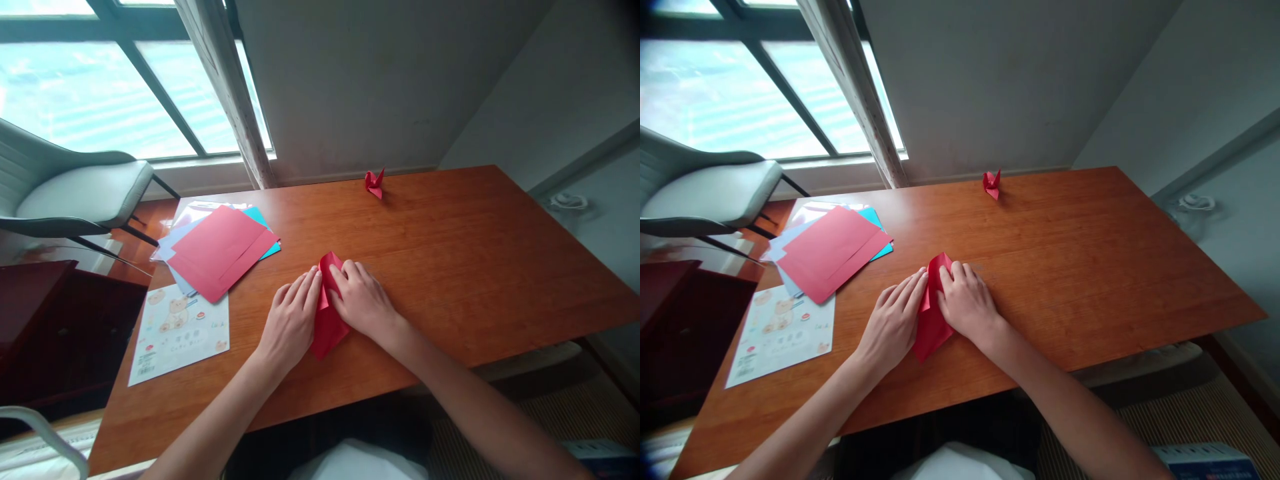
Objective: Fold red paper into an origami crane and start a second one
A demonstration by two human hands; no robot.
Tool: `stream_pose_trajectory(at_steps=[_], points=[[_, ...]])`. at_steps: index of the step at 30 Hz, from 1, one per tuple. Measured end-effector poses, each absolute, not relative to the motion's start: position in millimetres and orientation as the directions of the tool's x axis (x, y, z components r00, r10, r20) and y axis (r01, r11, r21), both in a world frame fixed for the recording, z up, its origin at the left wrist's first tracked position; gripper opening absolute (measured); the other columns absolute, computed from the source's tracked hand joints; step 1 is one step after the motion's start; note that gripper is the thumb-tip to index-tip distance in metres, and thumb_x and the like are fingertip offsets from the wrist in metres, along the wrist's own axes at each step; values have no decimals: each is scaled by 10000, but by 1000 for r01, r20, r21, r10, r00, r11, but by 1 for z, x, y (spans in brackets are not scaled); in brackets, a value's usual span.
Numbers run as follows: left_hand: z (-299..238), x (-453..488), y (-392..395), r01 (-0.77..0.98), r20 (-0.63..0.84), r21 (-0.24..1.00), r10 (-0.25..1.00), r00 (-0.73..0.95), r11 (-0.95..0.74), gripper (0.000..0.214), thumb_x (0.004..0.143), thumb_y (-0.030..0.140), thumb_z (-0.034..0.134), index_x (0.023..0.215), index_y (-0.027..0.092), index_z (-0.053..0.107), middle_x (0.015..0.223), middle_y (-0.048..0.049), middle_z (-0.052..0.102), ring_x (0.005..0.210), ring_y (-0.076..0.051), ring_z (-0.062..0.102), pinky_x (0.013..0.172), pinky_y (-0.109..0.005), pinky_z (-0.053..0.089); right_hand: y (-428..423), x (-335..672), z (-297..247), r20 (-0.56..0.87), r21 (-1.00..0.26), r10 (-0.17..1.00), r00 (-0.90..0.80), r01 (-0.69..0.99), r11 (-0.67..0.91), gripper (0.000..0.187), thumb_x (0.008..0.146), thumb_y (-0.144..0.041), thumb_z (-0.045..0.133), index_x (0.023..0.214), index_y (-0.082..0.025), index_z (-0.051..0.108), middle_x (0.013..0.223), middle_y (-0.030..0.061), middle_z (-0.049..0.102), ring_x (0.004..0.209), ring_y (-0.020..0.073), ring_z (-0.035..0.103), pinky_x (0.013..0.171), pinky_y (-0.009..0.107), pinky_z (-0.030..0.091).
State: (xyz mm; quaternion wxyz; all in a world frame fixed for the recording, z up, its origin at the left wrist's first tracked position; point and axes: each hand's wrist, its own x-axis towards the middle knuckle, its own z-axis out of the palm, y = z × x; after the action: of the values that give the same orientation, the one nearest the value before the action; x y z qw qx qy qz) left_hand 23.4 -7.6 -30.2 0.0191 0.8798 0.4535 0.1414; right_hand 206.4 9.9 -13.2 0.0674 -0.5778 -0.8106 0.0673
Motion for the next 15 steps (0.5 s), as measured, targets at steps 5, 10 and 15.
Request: stream_pose_trajectory(at_steps=[5, 10, 15], points=[[-32, 21, -6, 772, 210, 127, 778, 593, -623, 695, 851, 17, 405, 1540, 81, 342, 1602, -177, 372, 1465, -248, 403, 1160, -403, 376, 25, 207, -14, 39, -153, 945, -325, 932, 327, 465, 970, -303, 517, 1401, -130, 538, 1156, 158, 608, 1043, 296, 548, 925, 404, 461], [-34, 17, -1, 723, 203, 107, 727, 656, -683, 650, 866, -2, 373, 1516, 21, 348, 1599, -220, 357, 1495, -230, 351, 1187, -389, 367, 34, 213, -21, 40, -117, 932, -359, 925, 362, 490, 993, -305, 479, 1442, -113, 508, 1154, 163, 607, 1026, 293, 534, 879, 399, 444], [-34, 11, -1, 689, 179, 90, 693, 699, -719, 630, 903, 9, 354, 1532, 38, 331, 1608, -198, 349, 1491, -245, 356, 1188, -392, 384, 35, 225, -27, 87, -94, 892, -443, 888, 450, 460, 1010, -305, 461, 1426, -120, 526, 1084, 146, 609, 976, 281, 507, 844, 396, 407]])
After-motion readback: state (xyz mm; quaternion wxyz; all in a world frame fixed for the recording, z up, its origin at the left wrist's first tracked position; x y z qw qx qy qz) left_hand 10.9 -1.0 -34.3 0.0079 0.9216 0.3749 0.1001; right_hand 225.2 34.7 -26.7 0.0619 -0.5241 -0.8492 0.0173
